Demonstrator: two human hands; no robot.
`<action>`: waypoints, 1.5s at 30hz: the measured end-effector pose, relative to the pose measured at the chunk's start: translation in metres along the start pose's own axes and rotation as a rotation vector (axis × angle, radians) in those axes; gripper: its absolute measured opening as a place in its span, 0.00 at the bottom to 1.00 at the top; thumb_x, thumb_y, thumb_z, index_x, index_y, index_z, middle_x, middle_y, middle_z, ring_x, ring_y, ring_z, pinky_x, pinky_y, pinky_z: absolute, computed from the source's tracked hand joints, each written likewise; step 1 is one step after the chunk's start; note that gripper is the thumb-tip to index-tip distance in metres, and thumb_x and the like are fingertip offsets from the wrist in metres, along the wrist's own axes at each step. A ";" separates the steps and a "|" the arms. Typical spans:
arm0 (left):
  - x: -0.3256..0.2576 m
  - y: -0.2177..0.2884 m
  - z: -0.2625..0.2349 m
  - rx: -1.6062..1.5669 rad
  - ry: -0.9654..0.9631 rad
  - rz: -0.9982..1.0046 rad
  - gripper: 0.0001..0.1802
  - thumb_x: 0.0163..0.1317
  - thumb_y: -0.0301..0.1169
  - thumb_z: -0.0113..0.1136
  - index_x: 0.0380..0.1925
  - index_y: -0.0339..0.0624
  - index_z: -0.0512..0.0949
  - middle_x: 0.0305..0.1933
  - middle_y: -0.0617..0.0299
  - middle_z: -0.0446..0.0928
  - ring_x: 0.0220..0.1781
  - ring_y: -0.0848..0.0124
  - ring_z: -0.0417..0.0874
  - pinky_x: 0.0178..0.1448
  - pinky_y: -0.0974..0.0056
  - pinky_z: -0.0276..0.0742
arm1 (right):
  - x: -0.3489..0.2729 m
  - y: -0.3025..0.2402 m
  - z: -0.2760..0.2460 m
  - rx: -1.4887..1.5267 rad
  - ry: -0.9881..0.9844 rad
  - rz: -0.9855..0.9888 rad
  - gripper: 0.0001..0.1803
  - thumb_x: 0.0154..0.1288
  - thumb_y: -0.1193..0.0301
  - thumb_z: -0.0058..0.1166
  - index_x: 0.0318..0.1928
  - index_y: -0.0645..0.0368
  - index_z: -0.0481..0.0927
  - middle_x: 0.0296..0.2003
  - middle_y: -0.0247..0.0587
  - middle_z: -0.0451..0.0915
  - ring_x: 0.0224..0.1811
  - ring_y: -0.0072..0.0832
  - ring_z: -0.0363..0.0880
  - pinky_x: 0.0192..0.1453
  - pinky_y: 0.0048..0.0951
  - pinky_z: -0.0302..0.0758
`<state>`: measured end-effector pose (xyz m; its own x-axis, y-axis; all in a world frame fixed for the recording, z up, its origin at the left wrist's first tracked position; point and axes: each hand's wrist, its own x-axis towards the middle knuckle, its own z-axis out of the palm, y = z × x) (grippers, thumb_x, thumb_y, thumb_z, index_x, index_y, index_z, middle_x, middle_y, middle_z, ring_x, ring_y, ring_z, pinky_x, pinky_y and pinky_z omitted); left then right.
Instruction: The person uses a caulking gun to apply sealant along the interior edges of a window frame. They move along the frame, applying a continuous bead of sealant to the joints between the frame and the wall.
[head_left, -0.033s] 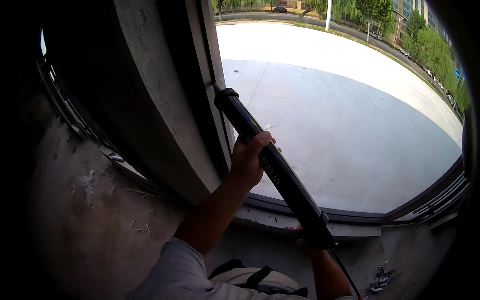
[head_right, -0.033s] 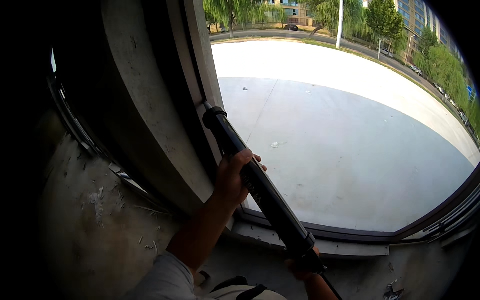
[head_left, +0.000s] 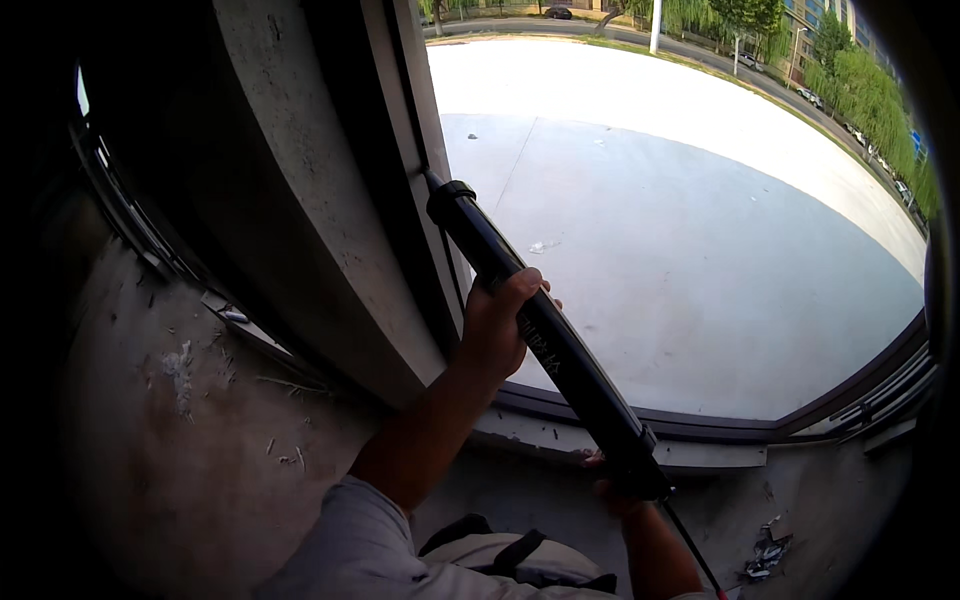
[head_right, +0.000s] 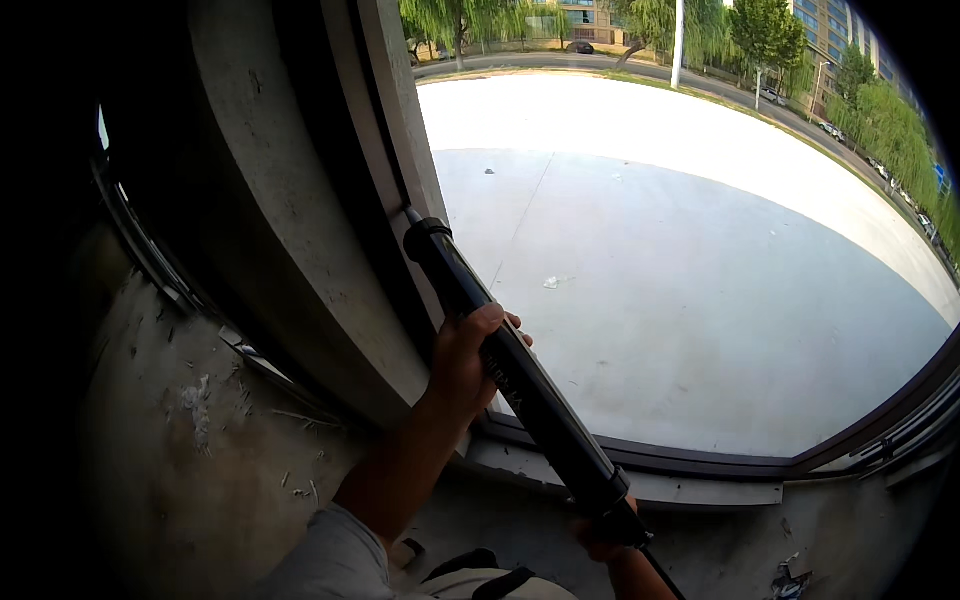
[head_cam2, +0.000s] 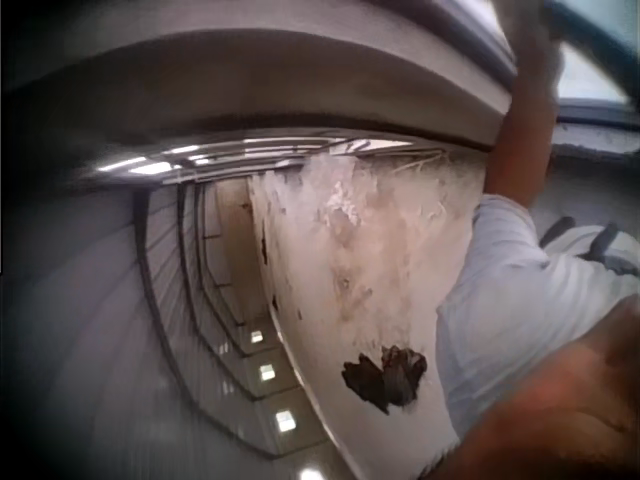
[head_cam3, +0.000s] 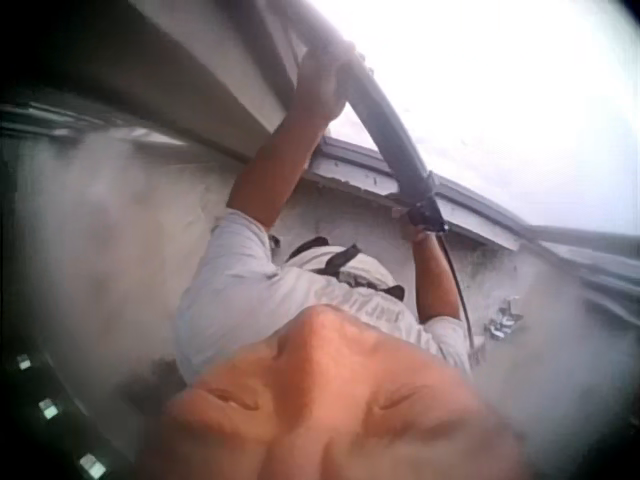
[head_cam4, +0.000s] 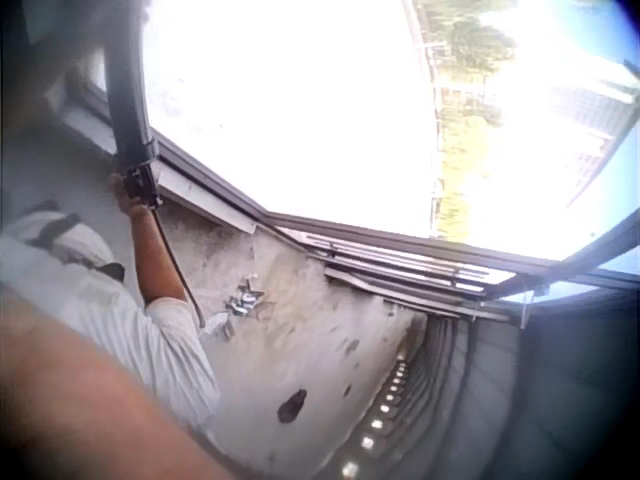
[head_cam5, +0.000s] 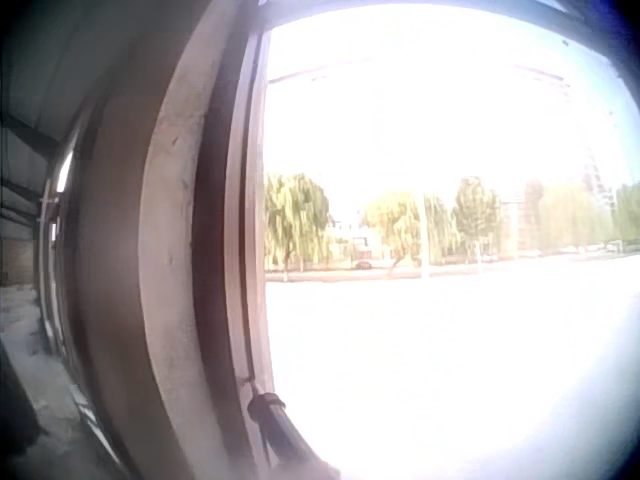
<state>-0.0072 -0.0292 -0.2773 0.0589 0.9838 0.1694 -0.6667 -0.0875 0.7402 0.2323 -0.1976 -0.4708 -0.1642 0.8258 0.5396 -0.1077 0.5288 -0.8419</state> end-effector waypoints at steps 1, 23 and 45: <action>-0.008 -0.007 -0.008 0.002 0.024 -0.025 0.18 0.61 0.35 0.64 0.43 0.36 0.71 0.38 0.52 0.77 0.39 0.60 0.85 0.43 0.55 0.85 | -0.013 0.010 0.006 0.014 0.003 0.015 0.30 0.62 0.73 0.64 0.64 0.64 0.72 0.50 0.46 0.83 0.47 0.33 0.85 0.52 0.35 0.83; -0.086 -0.127 -0.167 -0.061 0.239 -0.666 0.17 0.59 0.30 0.63 0.48 0.47 0.74 0.44 0.54 0.81 0.48 0.55 0.86 0.62 0.40 0.81 | -0.114 0.053 0.078 -0.134 0.217 0.312 0.12 0.46 0.63 0.66 0.27 0.57 0.80 0.23 0.39 0.79 0.22 0.36 0.78 0.29 0.33 0.73; -0.115 -0.277 -0.310 -0.125 0.405 -0.949 0.13 0.53 0.30 0.63 0.41 0.44 0.80 0.40 0.55 0.83 0.46 0.54 0.85 0.66 0.41 0.77 | -0.234 0.185 0.082 -0.216 0.235 0.542 0.16 0.44 0.66 0.69 0.20 0.57 0.72 0.16 0.41 0.69 0.17 0.41 0.71 0.25 0.37 0.68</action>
<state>-0.0598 -0.0697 -0.7033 0.3608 0.6210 -0.6958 -0.5503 0.7441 0.3787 0.1708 -0.3093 -0.7524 0.0825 0.9957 0.0422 0.1348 0.0308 -0.9904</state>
